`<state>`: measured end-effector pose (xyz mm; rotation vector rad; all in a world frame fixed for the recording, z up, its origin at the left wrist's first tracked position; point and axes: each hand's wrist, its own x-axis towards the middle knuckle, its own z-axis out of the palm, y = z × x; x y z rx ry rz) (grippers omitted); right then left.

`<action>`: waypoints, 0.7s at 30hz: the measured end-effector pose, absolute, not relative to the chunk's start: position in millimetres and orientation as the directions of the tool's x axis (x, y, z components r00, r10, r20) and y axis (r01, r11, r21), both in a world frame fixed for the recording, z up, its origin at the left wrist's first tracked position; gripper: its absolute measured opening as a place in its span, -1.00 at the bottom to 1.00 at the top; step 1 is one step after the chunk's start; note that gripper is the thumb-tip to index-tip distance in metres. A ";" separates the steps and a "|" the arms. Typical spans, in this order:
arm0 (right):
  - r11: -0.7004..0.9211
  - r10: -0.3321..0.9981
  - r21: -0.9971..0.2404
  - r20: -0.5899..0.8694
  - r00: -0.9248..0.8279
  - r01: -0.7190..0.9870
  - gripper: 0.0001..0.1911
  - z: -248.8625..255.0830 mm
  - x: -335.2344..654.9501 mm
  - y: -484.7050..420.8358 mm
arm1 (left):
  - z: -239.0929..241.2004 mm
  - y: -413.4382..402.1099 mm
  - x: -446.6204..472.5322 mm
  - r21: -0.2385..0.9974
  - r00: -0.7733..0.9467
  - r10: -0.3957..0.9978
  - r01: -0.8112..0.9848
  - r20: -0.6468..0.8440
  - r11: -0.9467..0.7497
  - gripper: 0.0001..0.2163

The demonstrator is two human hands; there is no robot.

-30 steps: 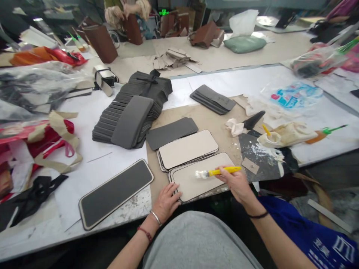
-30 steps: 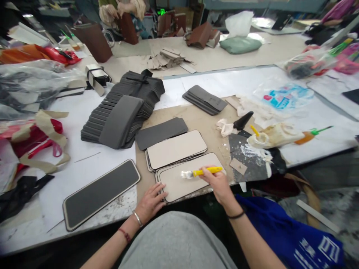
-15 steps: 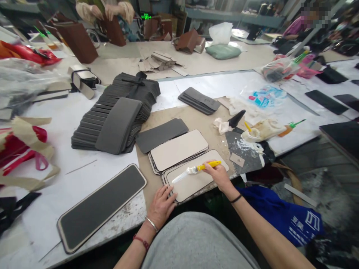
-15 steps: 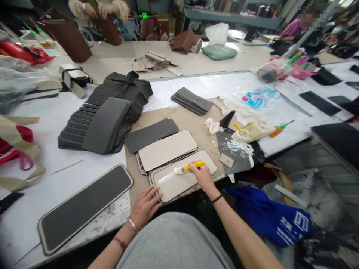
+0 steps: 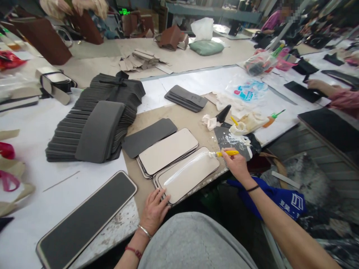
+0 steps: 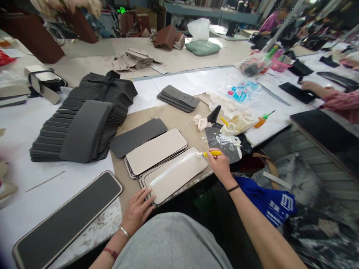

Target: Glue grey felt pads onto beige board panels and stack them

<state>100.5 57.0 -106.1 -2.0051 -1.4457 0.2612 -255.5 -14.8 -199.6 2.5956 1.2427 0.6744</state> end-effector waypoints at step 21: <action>-0.086 0.959 -0.744 0.119 0.259 0.662 -0.86 -116.2 -32.8 -35.2 | -200.0 -14.9 -259.0 0.386 0.497 0.771 0.672 0.398 -0.632 -0.75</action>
